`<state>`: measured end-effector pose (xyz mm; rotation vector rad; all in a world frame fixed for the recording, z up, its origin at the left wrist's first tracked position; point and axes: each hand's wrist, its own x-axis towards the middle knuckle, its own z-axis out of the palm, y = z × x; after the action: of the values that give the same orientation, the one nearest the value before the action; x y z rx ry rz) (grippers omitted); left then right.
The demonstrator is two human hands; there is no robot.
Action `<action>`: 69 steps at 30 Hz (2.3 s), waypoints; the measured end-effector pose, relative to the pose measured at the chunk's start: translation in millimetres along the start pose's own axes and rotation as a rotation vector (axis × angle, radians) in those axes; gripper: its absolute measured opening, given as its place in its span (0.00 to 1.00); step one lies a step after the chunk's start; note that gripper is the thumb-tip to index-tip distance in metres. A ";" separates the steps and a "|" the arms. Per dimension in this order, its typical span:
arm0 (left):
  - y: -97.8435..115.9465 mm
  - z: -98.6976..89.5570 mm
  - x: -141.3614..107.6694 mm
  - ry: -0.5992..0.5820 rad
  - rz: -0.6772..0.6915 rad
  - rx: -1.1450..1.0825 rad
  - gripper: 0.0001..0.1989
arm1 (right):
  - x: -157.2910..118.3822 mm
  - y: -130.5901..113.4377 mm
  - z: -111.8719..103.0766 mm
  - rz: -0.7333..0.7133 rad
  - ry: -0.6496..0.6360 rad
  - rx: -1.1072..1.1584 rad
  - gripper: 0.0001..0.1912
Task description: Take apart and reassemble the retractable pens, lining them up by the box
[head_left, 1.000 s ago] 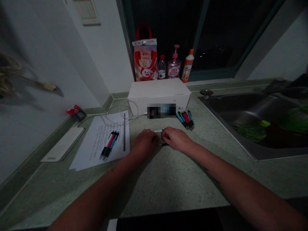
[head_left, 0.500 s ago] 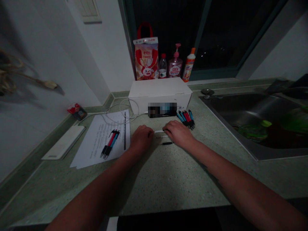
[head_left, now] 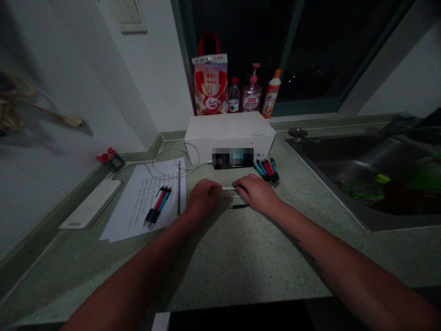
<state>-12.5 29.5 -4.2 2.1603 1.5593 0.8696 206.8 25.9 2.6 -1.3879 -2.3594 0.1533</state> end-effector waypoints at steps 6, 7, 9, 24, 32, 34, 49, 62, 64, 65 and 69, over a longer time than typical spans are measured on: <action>3.7 1.5 -2.2 0.064 0.006 -0.155 0.04 | -1.3 -4.6 -2.4 -0.060 -0.024 0.002 0.11; 4.6 2.8 -3.0 0.062 0.012 -0.172 0.04 | -1.3 -5.0 -1.8 -0.080 -0.028 0.002 0.11; 5.2 6.0 -4.6 0.063 0.007 -0.216 0.03 | -1.2 -5.5 -0.3 -0.096 -0.021 0.012 0.11; 14.5 4.3 -4.8 -0.195 0.245 0.284 0.06 | -0.5 -4.6 -9.9 0.290 0.139 0.033 0.11; 7.1 -8.5 -5.8 -0.067 0.256 0.236 0.11 | -2.3 5.9 -11.8 0.258 0.138 -0.113 0.17; 4.9 -11.6 -6.7 -0.011 0.295 0.187 0.13 | -2.4 5.5 -12.8 0.260 0.128 -0.123 0.18; 2.3 -10.8 -6.7 0.121 0.284 0.148 0.14 | -2.5 -1.2 -14.7 0.232 0.051 -0.137 0.17; 5.9 -10.3 -8.9 0.106 0.346 0.179 0.14 | -3.0 -5.9 -11.2 0.033 -0.013 -0.132 0.16; 6.4 -7.7 -10.0 0.088 0.360 0.155 0.13 | -3.7 -9.0 -10.8 -0.016 -0.042 -0.125 0.17; 6.4 -6.1 -10.3 0.094 0.348 0.134 0.13 | -4.1 -10.3 -10.8 -0.029 -0.049 -0.124 0.18; 5.4 0.0 -10.7 0.271 0.243 0.047 0.21 | -5.1 -11.4 -12.4 0.005 -0.009 -0.142 0.26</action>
<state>-10.8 17.7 -4.0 2.3817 1.4645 1.2601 204.5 14.4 15.8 -1.4606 -2.4154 -0.0067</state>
